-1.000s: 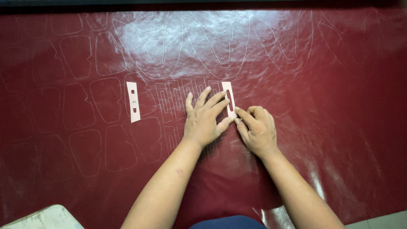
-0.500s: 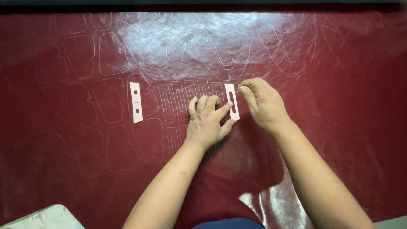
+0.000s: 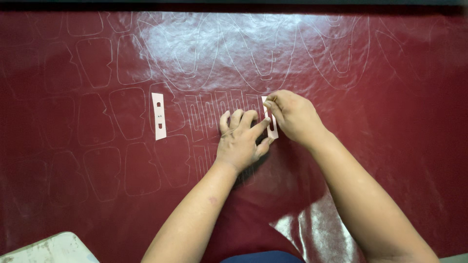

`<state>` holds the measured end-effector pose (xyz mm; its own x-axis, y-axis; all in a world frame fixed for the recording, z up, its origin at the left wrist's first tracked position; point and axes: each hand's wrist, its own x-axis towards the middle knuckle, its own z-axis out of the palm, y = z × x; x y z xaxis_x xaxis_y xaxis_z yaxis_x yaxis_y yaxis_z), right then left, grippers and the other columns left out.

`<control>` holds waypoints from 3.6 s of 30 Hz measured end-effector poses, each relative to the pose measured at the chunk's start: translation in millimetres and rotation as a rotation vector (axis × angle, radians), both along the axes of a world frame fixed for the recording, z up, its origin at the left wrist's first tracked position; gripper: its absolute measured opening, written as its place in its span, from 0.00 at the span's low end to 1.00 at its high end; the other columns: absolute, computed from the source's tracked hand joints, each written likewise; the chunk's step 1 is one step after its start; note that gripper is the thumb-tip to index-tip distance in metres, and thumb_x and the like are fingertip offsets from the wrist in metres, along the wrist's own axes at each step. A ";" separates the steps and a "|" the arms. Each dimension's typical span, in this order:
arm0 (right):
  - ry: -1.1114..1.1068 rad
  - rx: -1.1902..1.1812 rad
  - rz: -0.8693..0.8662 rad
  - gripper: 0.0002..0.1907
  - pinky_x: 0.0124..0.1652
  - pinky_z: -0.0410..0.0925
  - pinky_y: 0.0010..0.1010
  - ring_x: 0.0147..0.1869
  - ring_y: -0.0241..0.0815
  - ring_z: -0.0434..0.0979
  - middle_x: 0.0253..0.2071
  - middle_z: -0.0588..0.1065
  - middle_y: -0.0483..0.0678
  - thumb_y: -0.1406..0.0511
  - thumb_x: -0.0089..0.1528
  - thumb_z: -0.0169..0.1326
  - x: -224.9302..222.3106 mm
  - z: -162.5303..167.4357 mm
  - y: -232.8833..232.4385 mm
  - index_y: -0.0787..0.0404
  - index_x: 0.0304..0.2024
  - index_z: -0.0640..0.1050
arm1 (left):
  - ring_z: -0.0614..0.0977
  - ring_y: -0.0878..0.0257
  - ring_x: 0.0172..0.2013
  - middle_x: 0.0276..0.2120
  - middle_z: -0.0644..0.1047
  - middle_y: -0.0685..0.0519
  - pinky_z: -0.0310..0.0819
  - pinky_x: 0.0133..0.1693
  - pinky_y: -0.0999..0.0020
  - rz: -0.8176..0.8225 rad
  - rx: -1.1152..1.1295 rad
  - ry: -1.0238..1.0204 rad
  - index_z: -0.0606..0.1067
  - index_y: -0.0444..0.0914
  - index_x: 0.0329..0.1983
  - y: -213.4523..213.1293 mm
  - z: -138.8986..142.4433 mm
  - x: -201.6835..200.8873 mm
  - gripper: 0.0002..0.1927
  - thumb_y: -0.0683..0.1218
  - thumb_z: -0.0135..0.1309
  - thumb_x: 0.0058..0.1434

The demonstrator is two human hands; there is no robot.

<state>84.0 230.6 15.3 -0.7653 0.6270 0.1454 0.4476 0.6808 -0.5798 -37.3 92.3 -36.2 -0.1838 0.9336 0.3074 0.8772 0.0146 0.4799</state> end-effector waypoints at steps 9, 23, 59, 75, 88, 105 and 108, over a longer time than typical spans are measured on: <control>0.103 0.083 -0.039 0.09 0.42 0.72 0.41 0.44 0.56 0.80 0.41 0.79 0.54 0.63 0.68 0.55 -15.6 -8.0 18.0 0.63 0.45 0.79 | 0.62 0.59 0.71 0.66 0.70 0.63 0.42 0.68 0.34 -0.011 -0.092 0.024 0.77 0.49 0.58 4.5 -1.9 0.1 0.26 0.60 0.59 0.57; 0.105 0.150 -0.098 0.08 0.39 0.72 0.41 0.41 0.55 0.80 0.40 0.79 0.55 0.64 0.69 0.56 1.5 -8.4 15.0 0.64 0.44 0.79 | 0.64 0.51 0.69 0.66 0.70 0.60 0.43 0.67 0.31 -0.032 -0.075 0.026 0.79 0.55 0.50 2.7 2.4 -1.0 0.16 0.60 0.57 0.61; 0.066 0.018 -0.140 0.07 0.37 0.71 0.35 0.37 0.49 0.79 0.37 0.78 0.51 0.64 0.68 0.56 63.2 1.9 -61.6 0.62 0.42 0.79 | 0.64 0.50 0.69 0.65 0.71 0.58 0.44 0.66 0.33 -0.059 -0.008 -0.034 0.81 0.50 0.43 -0.6 4.5 -4.5 0.11 0.54 0.60 0.58; 0.113 -0.062 -0.083 0.07 0.38 0.72 0.35 0.38 0.49 0.80 0.37 0.78 0.51 0.65 0.66 0.57 53.3 0.7 -76.4 0.63 0.43 0.79 | 0.62 0.49 0.70 0.67 0.69 0.58 0.42 0.66 0.32 -0.079 -0.054 -0.040 0.81 0.49 0.46 0.8 3.5 -6.1 0.15 0.45 0.57 0.54; 0.151 0.117 -0.048 0.06 0.41 0.73 0.38 0.41 0.52 0.80 0.39 0.78 0.53 0.68 0.66 0.57 38.7 -2.7 -61.0 0.64 0.45 0.77 | 0.62 0.52 0.70 0.66 0.70 0.60 0.41 0.68 0.35 -0.038 -0.089 -0.052 0.78 0.48 0.48 4.4 5.6 -4.0 0.18 0.59 0.60 0.59; 0.138 -0.084 -0.179 0.06 0.37 0.73 0.33 0.36 0.45 0.82 0.37 0.79 0.52 0.66 0.68 0.56 37.5 -10.1 -47.6 0.64 0.43 0.79 | 0.63 0.51 0.70 0.58 0.75 0.46 0.39 0.68 0.38 -0.012 -0.128 -0.133 0.61 0.45 0.69 7.4 7.5 -4.8 0.40 0.58 0.63 0.55; 0.178 0.024 -0.130 0.06 0.39 0.72 0.34 0.38 0.47 0.81 0.38 0.79 0.53 0.66 0.69 0.56 39.9 -9.6 -51.0 0.64 0.43 0.79 | 0.63 0.52 0.69 0.61 0.75 0.48 0.38 0.68 0.38 -0.017 -0.117 -0.130 0.61 0.45 0.68 7.8 6.8 -4.8 0.41 0.58 0.63 0.54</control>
<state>123.9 179.6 5.7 -0.6389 0.7137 0.2870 0.4248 0.6384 -0.6419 -42.1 100.2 -29.3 -0.1987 0.9650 0.1713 0.8083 0.0625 0.5855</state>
